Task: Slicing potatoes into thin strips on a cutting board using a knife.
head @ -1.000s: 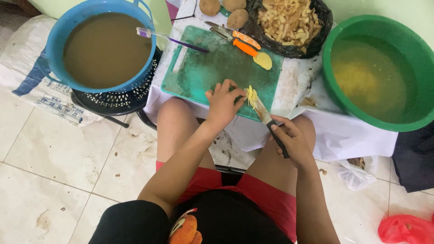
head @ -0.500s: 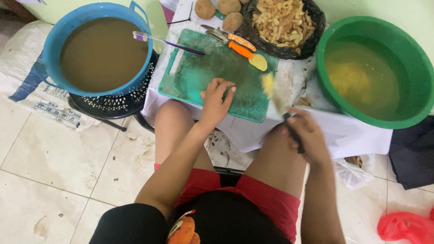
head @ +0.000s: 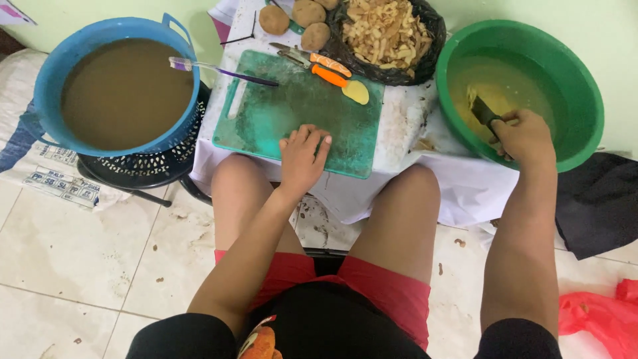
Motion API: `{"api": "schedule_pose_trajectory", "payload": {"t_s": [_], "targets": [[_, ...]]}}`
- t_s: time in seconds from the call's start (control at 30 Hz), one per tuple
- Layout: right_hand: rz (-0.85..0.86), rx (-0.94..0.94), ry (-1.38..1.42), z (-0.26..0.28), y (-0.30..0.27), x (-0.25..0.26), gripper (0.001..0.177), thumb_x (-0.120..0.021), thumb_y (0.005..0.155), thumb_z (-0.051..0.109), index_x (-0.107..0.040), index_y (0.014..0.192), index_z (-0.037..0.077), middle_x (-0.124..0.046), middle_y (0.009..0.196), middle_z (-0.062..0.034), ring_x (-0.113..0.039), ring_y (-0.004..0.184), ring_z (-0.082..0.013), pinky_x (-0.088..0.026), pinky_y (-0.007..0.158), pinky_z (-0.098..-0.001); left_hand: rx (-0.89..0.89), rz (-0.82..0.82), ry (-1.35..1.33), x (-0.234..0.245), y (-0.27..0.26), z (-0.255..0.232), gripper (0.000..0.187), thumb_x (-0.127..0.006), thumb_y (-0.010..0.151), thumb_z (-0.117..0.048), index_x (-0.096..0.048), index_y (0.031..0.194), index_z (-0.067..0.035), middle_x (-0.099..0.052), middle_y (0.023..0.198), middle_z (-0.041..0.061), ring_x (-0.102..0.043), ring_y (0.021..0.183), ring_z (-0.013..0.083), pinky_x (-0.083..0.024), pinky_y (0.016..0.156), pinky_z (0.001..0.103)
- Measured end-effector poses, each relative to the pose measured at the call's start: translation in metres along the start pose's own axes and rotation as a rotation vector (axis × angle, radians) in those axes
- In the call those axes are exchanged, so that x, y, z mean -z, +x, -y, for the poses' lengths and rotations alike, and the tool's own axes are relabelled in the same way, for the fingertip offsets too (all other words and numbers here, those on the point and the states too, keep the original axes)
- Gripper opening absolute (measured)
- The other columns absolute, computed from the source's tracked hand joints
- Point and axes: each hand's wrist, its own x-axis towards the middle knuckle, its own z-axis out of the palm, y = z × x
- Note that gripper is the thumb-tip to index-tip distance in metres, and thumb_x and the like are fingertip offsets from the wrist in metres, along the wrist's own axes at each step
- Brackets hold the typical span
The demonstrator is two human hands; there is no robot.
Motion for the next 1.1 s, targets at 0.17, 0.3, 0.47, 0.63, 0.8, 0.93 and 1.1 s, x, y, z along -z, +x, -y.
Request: {"api": "schedule_pose_trajectory", "payload": {"t_s": [0.17, 0.3, 0.47, 0.63, 0.8, 0.93, 1.1], "targets": [[-0.078, 0.05, -0.276, -0.002, 0.0, 0.003, 0.03, -0.071, 0.094, 0.016, -0.073, 0.12, 0.001, -0.072, 0.088, -0.0178, -0.065, 0.071, -0.0332, -0.051, 0.063, -0.0413, 0.009, 0.029, -0.03, 0.004, -0.001, -0.001, 0.023, -0.057, 0.102, -0.029, -0.072, 0.108, -0.013, -0.06, 0.11, 0.002, -0.054, 0.089, 0.0217, -0.031, 0.084, 0.037], [-0.07, 0.119, -0.379, -0.012, 0.0, 0.011, 0.039, -0.077, 0.086, 0.015, -0.074, 0.123, 0.004, -0.071, 0.104, -0.0243, -0.065, 0.086, -0.0408, -0.052, 0.073, -0.0478, 0.004, -0.002, -0.012, 0.001, 0.0, -0.002, 0.023, -0.056, 0.103, -0.03, -0.072, 0.107, -0.014, -0.06, 0.11, 0.001, -0.054, 0.089, 0.0213, -0.03, 0.084, 0.037], [-0.108, 0.163, -0.295, -0.019, -0.022, 0.036, 0.044, -0.077, 0.086, 0.005, -0.073, 0.13, 0.003, -0.07, 0.097, -0.023, -0.064, 0.078, -0.0365, -0.05, 0.066, -0.0452, 0.077, 0.028, -0.052, -0.005, 0.004, 0.003, 0.018, -0.063, 0.098, -0.028, -0.072, 0.109, -0.017, -0.059, 0.109, 0.0, -0.056, 0.089, 0.0206, -0.031, 0.084, 0.038], [-0.117, 0.216, -0.058, 0.003, -0.052, 0.045, 0.037, -0.073, 0.096, -0.001, -0.067, 0.133, -0.001, -0.065, 0.1, -0.0159, -0.056, 0.079, -0.0223, -0.044, 0.064, -0.0336, 0.212, 0.081, -0.134, -0.021, 0.022, 0.008, 0.02, -0.068, 0.092, -0.026, -0.071, 0.11, -0.02, -0.059, 0.11, -0.002, -0.059, 0.087, 0.0172, -0.033, 0.084, 0.037], [-0.049, 0.152, 0.231, -0.002, -0.053, 0.025, 0.03, -0.063, 0.106, 0.007, -0.058, 0.136, 0.001, -0.066, 0.098, -0.0098, -0.051, 0.067, -0.0141, -0.04, 0.057, -0.0252, 0.152, 0.107, -0.149, -0.036, 0.049, 0.016, 0.022, -0.069, 0.089, -0.024, -0.071, 0.11, -0.019, -0.057, 0.108, -0.001, -0.06, 0.092, 0.0193, -0.031, 0.083, 0.038], [-0.056, 0.201, 0.276, 0.024, -0.073, 0.0, 0.031, -0.062, 0.105, 0.005, -0.056, 0.135, 0.0, -0.064, 0.099, -0.0127, -0.051, 0.064, -0.0153, -0.039, 0.054, -0.0264, 0.047, 0.103, -0.073, -0.054, 0.076, 0.017, 0.022, -0.072, 0.087, -0.022, -0.072, 0.109, -0.023, -0.055, 0.111, 0.0, -0.056, 0.1, 0.0209, -0.03, 0.083, 0.041], [0.065, 0.278, 0.499, 0.039, -0.091, -0.064, 0.027, -0.058, 0.108, 0.018, -0.056, 0.133, 0.009, -0.062, 0.088, -0.0103, -0.048, 0.053, -0.0093, -0.039, 0.041, -0.0207, -0.182, 0.42, 0.163, -0.057, 0.121, -0.006, 0.022, -0.065, 0.098, -0.022, -0.067, 0.119, -0.017, -0.049, 0.123, 0.007, -0.045, 0.116, 0.0288, -0.031, 0.089, 0.046]]}}
